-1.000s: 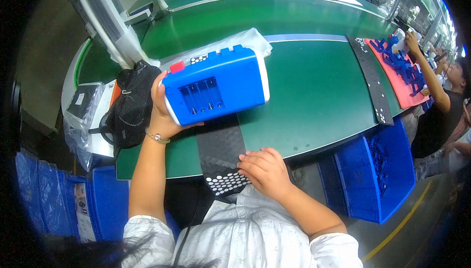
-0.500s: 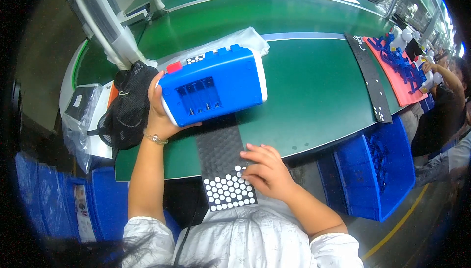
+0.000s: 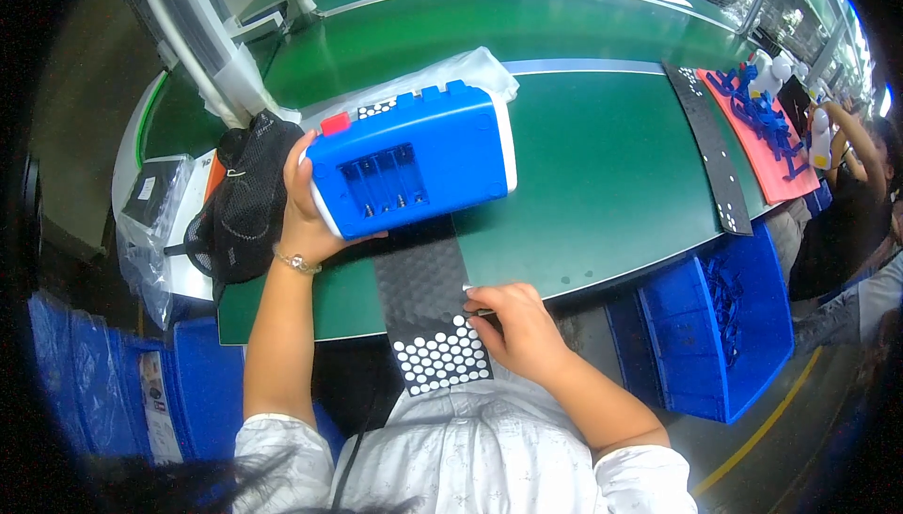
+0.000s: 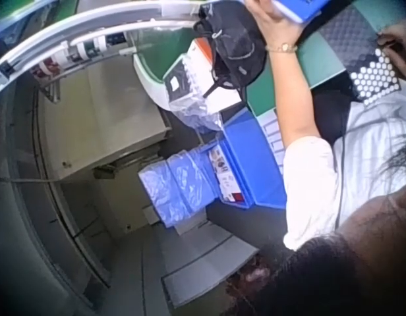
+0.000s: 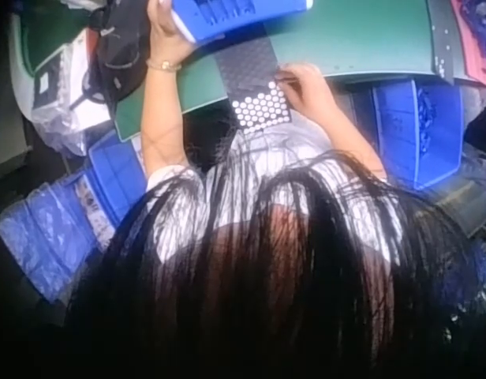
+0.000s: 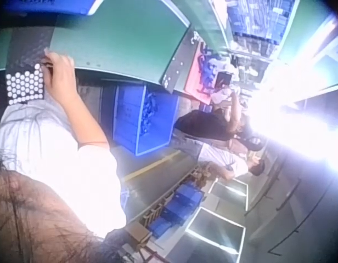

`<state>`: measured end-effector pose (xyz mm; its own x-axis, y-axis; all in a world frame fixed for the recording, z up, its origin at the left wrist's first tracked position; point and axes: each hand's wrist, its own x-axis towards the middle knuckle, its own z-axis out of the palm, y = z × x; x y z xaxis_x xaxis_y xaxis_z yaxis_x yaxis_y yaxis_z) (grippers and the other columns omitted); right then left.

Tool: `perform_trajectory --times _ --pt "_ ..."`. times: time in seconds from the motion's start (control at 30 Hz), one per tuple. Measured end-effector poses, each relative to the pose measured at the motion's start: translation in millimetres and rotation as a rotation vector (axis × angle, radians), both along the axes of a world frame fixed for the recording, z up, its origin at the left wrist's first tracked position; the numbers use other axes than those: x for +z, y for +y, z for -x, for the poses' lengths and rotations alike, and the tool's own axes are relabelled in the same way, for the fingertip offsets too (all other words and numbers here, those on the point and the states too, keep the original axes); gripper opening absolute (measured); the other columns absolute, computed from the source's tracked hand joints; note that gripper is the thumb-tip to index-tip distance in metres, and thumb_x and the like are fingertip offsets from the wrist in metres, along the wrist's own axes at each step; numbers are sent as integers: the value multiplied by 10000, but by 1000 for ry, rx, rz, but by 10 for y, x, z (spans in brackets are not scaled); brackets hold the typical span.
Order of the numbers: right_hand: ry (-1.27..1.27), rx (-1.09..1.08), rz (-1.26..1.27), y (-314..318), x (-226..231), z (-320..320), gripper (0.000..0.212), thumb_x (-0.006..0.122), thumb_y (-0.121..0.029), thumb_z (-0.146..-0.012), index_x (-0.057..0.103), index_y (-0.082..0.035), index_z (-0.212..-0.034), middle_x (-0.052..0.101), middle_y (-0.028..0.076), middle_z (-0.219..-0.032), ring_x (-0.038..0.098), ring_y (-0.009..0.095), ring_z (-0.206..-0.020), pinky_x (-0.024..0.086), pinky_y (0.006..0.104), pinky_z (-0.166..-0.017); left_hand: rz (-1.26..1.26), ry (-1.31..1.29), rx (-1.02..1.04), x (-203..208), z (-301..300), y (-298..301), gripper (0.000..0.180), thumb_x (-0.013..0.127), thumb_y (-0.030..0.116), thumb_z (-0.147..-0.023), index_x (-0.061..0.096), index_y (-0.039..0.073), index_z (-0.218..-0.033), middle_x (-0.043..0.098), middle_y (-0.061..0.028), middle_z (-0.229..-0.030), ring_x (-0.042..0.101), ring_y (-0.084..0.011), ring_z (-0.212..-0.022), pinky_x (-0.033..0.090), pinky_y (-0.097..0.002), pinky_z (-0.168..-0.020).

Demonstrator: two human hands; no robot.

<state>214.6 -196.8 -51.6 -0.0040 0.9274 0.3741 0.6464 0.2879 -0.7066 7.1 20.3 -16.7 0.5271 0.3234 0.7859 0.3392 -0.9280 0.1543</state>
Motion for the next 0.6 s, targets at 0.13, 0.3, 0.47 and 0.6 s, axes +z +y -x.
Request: perform_trajectory --times 0.13,0.3,0.47,0.6 --pt "-52 9 -65 -5 35 3 428 648 -6 -717 485 -73 -1107 635 34 -928 576 238 -874 388 356 -802 -6 12 -4 21 -17 -5 1286 880 396 -382 28 316 -1341 238 -185 -1349 369 -395 -1198 452 -445 -913" --pt "-108 5 -86 -11 65 4 408 647 -3 -719 490 -67 -1090 632 38 -913 571 238 -865 388 356 -800 15 5 1 3 -22 2 1289 881 399 -378 27 320 -1339 243 -182 -1346 366 -396 -1200 454 -442 -911" --pt "-108 10 -90 -7 65 27 385 643 18 -700 506 -57 -1051 618 51 -889 562 246 -851 389 361 -795 -3 22 15 20 -19 -25 1281 881 395 -376 36 318 -1335 248 -180 -1345 362 -395 -1202 452 -445 -913" --pt "-60 14 -125 -16 -10 17 368 644 32 -686 517 -54 -1020 601 64 -878 559 250 -854 401 382 -828 -6 16 4 21 -34 -33 1269 882 387 -373 49 315 -1327 253 -181 -1341 363 -399 -1197 449 -446 -917"
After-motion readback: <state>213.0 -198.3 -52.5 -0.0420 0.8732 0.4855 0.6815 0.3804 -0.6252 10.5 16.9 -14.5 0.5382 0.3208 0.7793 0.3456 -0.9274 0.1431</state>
